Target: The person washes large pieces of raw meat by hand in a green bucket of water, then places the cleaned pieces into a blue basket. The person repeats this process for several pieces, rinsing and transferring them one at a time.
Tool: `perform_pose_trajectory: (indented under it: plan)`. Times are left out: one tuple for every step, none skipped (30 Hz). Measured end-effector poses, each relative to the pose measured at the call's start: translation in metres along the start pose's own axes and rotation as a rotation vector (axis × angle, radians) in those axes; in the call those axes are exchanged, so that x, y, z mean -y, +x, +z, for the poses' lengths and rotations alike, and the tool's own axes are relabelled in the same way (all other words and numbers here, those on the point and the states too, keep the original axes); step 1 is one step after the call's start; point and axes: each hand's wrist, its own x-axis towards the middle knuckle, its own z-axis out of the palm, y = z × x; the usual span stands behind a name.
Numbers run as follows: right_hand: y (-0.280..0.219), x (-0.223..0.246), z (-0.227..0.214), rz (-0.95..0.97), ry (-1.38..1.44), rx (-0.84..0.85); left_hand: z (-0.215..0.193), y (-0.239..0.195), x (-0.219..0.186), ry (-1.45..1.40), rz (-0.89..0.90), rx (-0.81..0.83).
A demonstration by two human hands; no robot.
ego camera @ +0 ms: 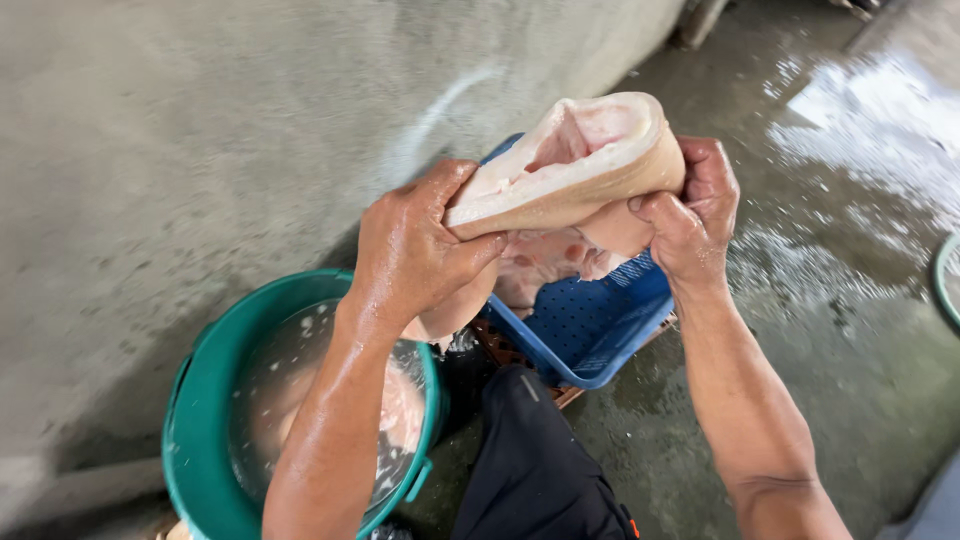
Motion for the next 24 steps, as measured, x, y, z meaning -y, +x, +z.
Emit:
perform_pose_trajectory:
  plan:
    - [0.002, 0.001, -0.013, 0.006, -0.02, -0.037, 0.012, 0.009, -0.002, -0.024, 0.025, 0.01]
    - [0.002, 0.001, -0.026, 0.012, -0.04, -0.074, 0.025, 0.017, -0.003, -0.048, 0.029, 0.036]
    - [0.001, 0.001, -0.038, 0.016, -0.056, -0.099, 0.038, 0.023, -0.005, -0.069, 0.03, 0.064]
    - [0.0, -0.001, -0.051, 0.02, -0.071, -0.123, 0.05, 0.03, -0.005, -0.091, 0.031, 0.092]
    - [-0.002, -0.004, -0.064, 0.025, -0.087, -0.146, 0.063, 0.035, -0.005, -0.107, 0.04, 0.114]
    - [-0.005, -0.009, -0.077, 0.018, -0.104, -0.171, 0.076, 0.039, -0.003, -0.123, 0.049, 0.136]
    - [-0.008, -0.015, -0.087, 0.011, -0.12, -0.194, 0.089, 0.044, -0.002, -0.138, 0.058, 0.158]
    - [-0.012, -0.022, -0.097, 0.004, -0.137, -0.218, 0.102, 0.049, 0.0, -0.174, 0.05, 0.179]
    - [-0.016, -0.028, -0.107, -0.003, -0.166, -0.238, 0.115, 0.052, 0.002, -0.21, 0.04, 0.2]
    - [-0.022, -0.034, -0.116, -0.009, -0.195, -0.258, 0.127, 0.055, 0.004, -0.246, 0.03, 0.22]
    - [-0.027, -0.039, -0.125, -0.014, -0.222, -0.274, 0.14, 0.057, 0.005, -0.258, 0.037, 0.22]
    - [-0.033, -0.044, -0.134, -0.007, -0.209, -0.311, 0.153, 0.059, 0.006, -0.27, 0.043, 0.22]
    - [-0.039, -0.047, -0.142, -0.002, -0.193, -0.345, 0.165, 0.061, 0.006, -0.279, 0.051, 0.216]
    - [-0.045, -0.05, -0.149, 0.002, -0.177, -0.379, 0.177, 0.062, 0.007, -0.307, 0.061, 0.233]
    - [-0.051, -0.053, -0.157, -0.001, -0.192, -0.413, 0.188, 0.063, 0.007, -0.335, 0.072, 0.248]
    - [-0.057, -0.055, -0.164, -0.005, -0.207, -0.447, 0.199, 0.064, 0.007, -0.362, 0.083, 0.262]
    - [-0.065, -0.057, -0.171, -0.007, -0.224, -0.484, 0.211, 0.065, 0.007, -0.373, 0.101, 0.254]
    - [-0.071, -0.06, -0.176, -0.007, -0.216, -0.509, 0.222, 0.067, 0.007, -0.384, 0.118, 0.246]
    - [-0.078, -0.062, -0.182, -0.002, -0.209, -0.528, 0.232, 0.066, 0.009, -0.396, 0.128, 0.235]
    - [-0.084, -0.065, -0.185, 0.003, -0.202, -0.546, 0.24, 0.062, 0.012, -0.402, 0.115, 0.252]
    - [-0.089, -0.07, -0.188, 0.014, -0.238, -0.544, 0.245, 0.057, 0.014, -0.401, 0.105, 0.265]
    - [-0.094, -0.075, -0.19, 0.025, -0.272, -0.54, 0.25, 0.052, 0.017, -0.4, 0.095, 0.278]
    - [-0.099, -0.08, -0.191, 0.035, -0.305, -0.536, 0.253, 0.047, 0.022, -0.387, 0.053, 0.318]
    - [-0.104, -0.085, -0.192, 0.073, -0.343, -0.515, 0.254, 0.041, 0.03, -0.374, 0.011, 0.358]
